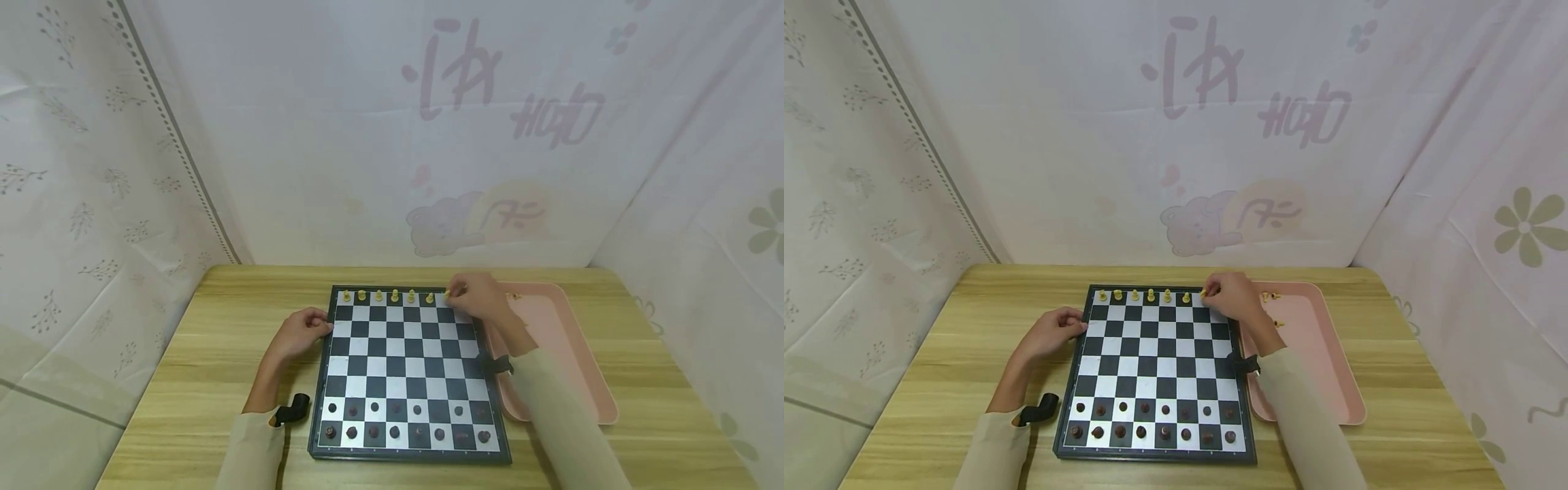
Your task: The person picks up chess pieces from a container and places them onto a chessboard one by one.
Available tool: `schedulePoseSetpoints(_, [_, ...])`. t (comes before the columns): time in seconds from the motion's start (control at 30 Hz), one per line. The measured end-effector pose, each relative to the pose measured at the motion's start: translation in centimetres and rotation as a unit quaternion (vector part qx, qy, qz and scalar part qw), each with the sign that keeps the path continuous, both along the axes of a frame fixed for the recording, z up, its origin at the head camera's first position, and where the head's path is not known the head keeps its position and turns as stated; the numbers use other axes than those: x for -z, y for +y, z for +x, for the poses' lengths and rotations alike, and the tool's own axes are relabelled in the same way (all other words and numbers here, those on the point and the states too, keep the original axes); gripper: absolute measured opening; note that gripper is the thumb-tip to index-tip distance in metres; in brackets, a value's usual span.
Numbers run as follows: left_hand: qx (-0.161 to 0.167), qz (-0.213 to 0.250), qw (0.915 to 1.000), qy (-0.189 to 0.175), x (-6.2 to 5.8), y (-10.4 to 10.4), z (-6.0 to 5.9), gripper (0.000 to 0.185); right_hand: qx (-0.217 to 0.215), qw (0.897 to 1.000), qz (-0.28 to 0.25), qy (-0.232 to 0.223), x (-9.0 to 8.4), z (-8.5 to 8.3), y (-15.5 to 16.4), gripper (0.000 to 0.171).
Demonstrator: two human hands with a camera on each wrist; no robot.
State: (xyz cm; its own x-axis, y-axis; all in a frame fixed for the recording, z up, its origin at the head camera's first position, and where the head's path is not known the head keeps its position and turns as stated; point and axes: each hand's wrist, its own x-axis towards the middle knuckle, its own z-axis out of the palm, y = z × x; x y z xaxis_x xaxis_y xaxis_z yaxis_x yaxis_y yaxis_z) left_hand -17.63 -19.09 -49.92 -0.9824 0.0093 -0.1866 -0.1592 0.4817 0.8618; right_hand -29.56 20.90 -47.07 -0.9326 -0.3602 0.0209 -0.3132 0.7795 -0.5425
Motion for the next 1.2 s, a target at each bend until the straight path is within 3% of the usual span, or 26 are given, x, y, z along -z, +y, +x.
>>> schedulePoseSetpoints(0.43, [-0.006, 0.001, 1.0, -0.002, 0.1, 0.3, 0.0, 0.034, 0.027, 0.999, 0.041, 0.013, 1.0, -0.1, -0.3, 0.016])
schedulePoseSetpoints(0.77, [-0.006, -0.002, 1.0, -0.001, 0.1, 0.4, -0.1, 0.034, 0.024, 0.997, -0.071, -0.003, 0.1, 0.4, 2.4, 0.021])
schedulePoseSetpoints(0.93, [-0.005, -0.003, 1.0, 0.0, 0.1, 0.3, 0.0, 0.034, 0.06, 0.995, -0.076, 0.017, -0.4, 0.7, 5.1, 0.02])
schedulePoseSetpoints(1.13, [-0.007, -0.006, 1.0, 0.001, -0.1, 0.3, 0.1, 0.032, 0.133, 0.991, -0.025, -0.007, -0.5, 1.0, 8.8, 0.045])
schedulePoseSetpoints(1.2, [-0.008, -0.007, 0.9999, 0.0, -0.1, 0.3, 0.1, 0.032, 0.139, 0.99, -0.027, 0.002, -0.3, 0.9, 10.0, 0.046])
